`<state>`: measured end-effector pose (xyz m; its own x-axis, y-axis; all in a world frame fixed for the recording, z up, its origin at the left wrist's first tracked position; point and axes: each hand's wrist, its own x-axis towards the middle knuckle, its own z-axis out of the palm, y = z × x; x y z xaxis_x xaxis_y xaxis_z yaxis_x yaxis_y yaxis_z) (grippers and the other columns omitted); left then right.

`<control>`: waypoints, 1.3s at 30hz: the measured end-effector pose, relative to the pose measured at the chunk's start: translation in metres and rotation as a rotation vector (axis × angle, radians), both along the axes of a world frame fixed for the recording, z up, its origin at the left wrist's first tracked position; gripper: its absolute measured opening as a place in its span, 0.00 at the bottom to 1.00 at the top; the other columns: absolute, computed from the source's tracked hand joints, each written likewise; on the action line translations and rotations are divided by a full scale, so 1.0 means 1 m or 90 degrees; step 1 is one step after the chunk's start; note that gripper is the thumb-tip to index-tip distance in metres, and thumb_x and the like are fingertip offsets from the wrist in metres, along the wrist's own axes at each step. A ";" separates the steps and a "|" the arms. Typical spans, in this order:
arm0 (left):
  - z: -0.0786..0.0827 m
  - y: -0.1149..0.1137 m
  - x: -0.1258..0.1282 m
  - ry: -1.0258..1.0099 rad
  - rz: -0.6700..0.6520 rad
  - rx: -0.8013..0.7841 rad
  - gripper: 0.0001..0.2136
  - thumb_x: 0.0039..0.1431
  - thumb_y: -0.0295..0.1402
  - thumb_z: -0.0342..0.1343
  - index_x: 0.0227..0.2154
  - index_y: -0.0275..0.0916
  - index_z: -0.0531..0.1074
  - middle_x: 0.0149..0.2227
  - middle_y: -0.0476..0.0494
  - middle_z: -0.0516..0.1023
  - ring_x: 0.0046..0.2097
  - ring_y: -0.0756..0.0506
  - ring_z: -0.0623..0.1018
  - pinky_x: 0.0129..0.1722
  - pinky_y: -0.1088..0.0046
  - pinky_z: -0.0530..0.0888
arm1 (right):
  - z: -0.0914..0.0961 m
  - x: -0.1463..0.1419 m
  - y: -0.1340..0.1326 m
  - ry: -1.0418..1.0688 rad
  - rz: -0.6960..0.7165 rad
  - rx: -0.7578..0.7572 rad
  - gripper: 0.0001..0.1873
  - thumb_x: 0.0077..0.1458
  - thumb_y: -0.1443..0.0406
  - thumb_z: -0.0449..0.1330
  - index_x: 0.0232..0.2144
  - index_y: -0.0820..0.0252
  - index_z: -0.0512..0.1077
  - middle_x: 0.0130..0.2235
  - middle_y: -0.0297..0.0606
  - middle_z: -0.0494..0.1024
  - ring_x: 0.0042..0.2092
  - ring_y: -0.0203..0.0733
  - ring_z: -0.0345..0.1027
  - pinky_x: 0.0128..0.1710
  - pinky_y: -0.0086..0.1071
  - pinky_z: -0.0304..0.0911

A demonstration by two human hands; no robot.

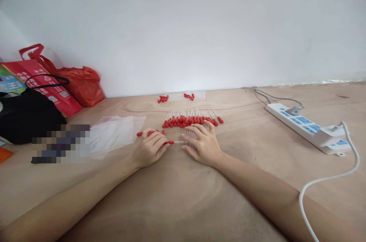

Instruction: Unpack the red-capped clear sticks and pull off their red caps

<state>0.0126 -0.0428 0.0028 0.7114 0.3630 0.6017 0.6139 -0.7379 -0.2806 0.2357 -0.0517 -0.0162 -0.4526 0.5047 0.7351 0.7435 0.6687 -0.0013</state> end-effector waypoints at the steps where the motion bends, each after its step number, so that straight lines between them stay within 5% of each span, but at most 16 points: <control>1: 0.000 0.000 0.001 0.003 -0.009 0.006 0.06 0.57 0.28 0.46 0.27 0.37 0.66 0.27 0.49 0.75 0.31 0.49 0.72 0.41 0.66 0.59 | 0.000 -0.002 0.000 0.001 0.009 0.004 0.13 0.52 0.56 0.55 0.39 0.50 0.71 0.43 0.36 0.73 0.46 0.42 0.62 0.52 0.46 0.40; 8: -0.003 -0.002 0.002 -0.026 -0.021 -0.053 0.06 0.57 0.31 0.47 0.31 0.38 0.68 0.31 0.47 0.76 0.35 0.47 0.73 0.43 0.65 0.62 | -0.002 -0.012 0.002 0.004 0.044 0.007 0.09 0.55 0.62 0.52 0.32 0.52 0.73 0.23 0.29 0.74 0.35 0.35 0.63 0.52 0.44 0.39; 13: -0.007 -0.001 0.004 -0.065 -0.040 -0.124 0.10 0.58 0.35 0.48 0.41 0.39 0.69 0.43 0.44 0.75 0.46 0.45 0.72 0.50 0.61 0.60 | -0.001 -0.013 0.001 0.002 0.052 0.027 0.09 0.55 0.62 0.53 0.32 0.52 0.73 0.23 0.29 0.73 0.33 0.34 0.62 0.52 0.44 0.39; 32: -0.002 -0.006 -0.002 -0.058 -0.118 -0.137 0.06 0.57 0.26 0.48 0.31 0.40 0.70 0.34 0.52 0.78 0.42 0.48 0.74 0.52 0.61 0.58 | 0.000 -0.005 -0.003 -0.020 0.106 0.041 0.07 0.53 0.63 0.53 0.27 0.55 0.71 0.19 0.26 0.70 0.34 0.34 0.62 0.52 0.44 0.37; 39: -0.003 -0.001 -0.044 -0.170 0.002 -0.135 0.06 0.58 0.28 0.47 0.34 0.39 0.70 0.34 0.46 0.74 0.37 0.48 0.73 0.39 0.69 0.69 | -0.001 0.021 0.003 0.084 -0.015 0.006 0.08 0.53 0.62 0.54 0.27 0.53 0.74 0.19 0.28 0.70 0.30 0.34 0.60 0.47 0.40 0.42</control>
<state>-0.0313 -0.0433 -0.0002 0.5372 0.5023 0.6775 0.6477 -0.7602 0.0501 0.2569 -0.0482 -0.0169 -0.3398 0.5076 0.7918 0.7533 0.6509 -0.0940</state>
